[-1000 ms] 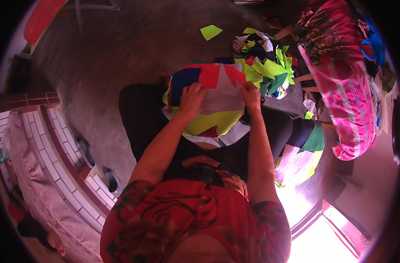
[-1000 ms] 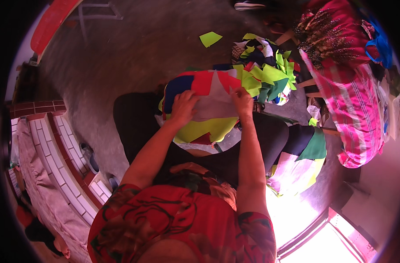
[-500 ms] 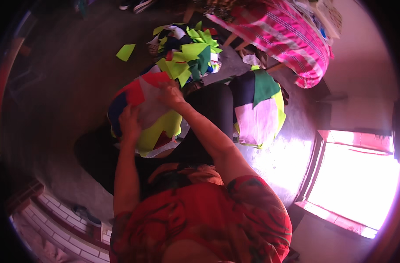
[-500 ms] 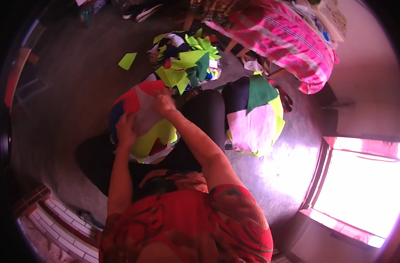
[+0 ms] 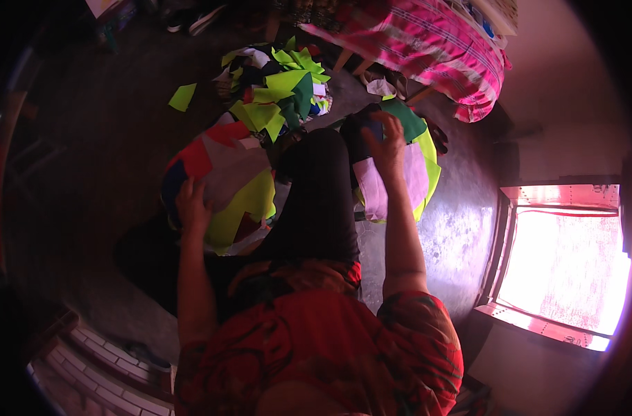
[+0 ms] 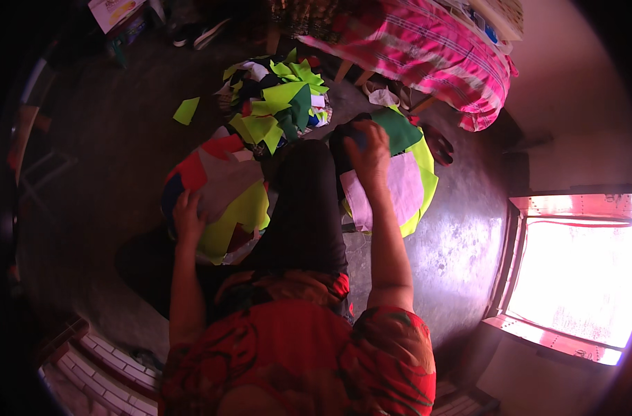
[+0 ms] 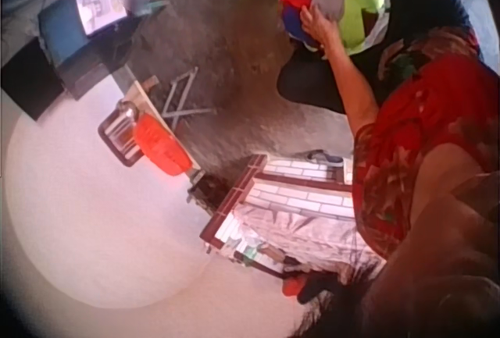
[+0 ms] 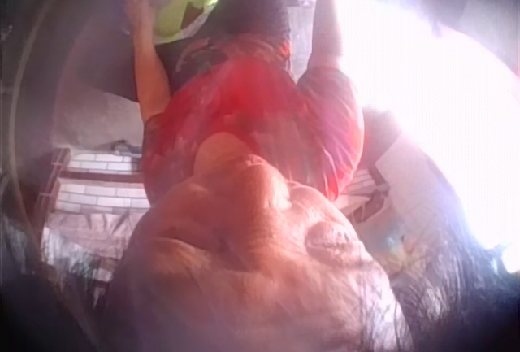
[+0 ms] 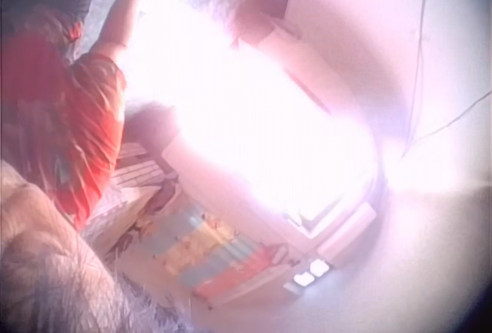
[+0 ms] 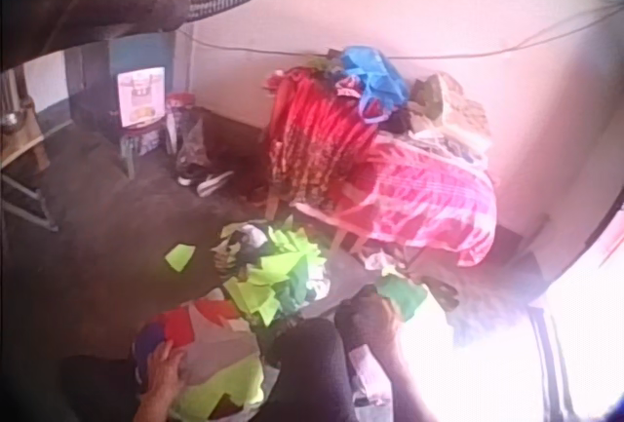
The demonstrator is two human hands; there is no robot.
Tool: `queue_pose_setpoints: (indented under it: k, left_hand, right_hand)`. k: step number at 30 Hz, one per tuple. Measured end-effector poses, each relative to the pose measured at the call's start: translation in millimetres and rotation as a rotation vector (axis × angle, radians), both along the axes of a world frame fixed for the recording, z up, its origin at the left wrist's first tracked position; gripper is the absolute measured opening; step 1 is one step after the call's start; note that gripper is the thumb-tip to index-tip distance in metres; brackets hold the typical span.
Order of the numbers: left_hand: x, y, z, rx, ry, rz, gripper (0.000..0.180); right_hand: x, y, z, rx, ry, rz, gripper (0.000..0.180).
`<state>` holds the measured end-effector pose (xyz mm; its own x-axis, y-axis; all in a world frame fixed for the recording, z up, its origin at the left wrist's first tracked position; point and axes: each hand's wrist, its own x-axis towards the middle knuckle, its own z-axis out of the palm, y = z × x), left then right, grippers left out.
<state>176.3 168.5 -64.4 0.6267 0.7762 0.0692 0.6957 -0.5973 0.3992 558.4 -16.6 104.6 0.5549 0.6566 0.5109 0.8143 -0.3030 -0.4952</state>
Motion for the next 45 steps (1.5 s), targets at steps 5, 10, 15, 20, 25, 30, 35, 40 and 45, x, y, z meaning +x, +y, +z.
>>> queue_pose_setpoints:
  k: [5, 10, 15, 20, 25, 30, 35, 40, 45]
  left_hand:
    - [-0.6, 2.9, 5.1, 0.031, -0.098, 0.007, 0.049]
    - [-5.1, 2.7, 10.8, 0.042, -0.146, 0.055, 0.047]
    - [-6.4, 0.1, 23.5, 0.026, -0.150, 0.135, 0.043]
    - [-6.0, -0.9, 24.8, 0.009, -0.148, 0.162, 0.040]
    - [-7.9, -0.3, 22.3, -0.001, -0.165, 0.179, 0.039]
    - [-4.2, -0.7, 24.9, -0.045, -0.174, 0.195, 0.037]
    - [-9.1, 2.3, 18.9, 0.006, -0.226, 0.174, 0.036]
    - [-14.8, 8.8, 18.2, 0.037, -0.252, 0.146, 0.037]
    - [-12.2, 5.8, 16.3, -0.051, -0.533, 0.098, 0.037]
  right_hand:
    - [36.4, -43.9, -32.5, -0.283, -0.025, -0.257, 0.044]
    - [44.4, -50.4, -45.0, -0.273, 0.008, -0.310, 0.035]
    - [47.0, -52.3, -47.3, -0.290, -0.034, -0.313, 0.019]
    - [54.7, -51.5, -50.0, -0.316, -0.109, -0.337, 0.017]
    - [47.8, -55.0, -40.4, -0.342, -0.116, -0.222, 0.016]
    - [51.8, -59.3, -46.3, -0.382, -0.111, -0.300, 0.015]
    - [66.2, -56.5, -35.0, -0.084, -0.015, -0.374, 0.011]
    - [84.2, -31.8, 13.7, 0.169, 0.249, -0.118, 0.017]
    - [25.5, 28.3, 61.9, 0.164, -0.299, 0.379, 0.016]
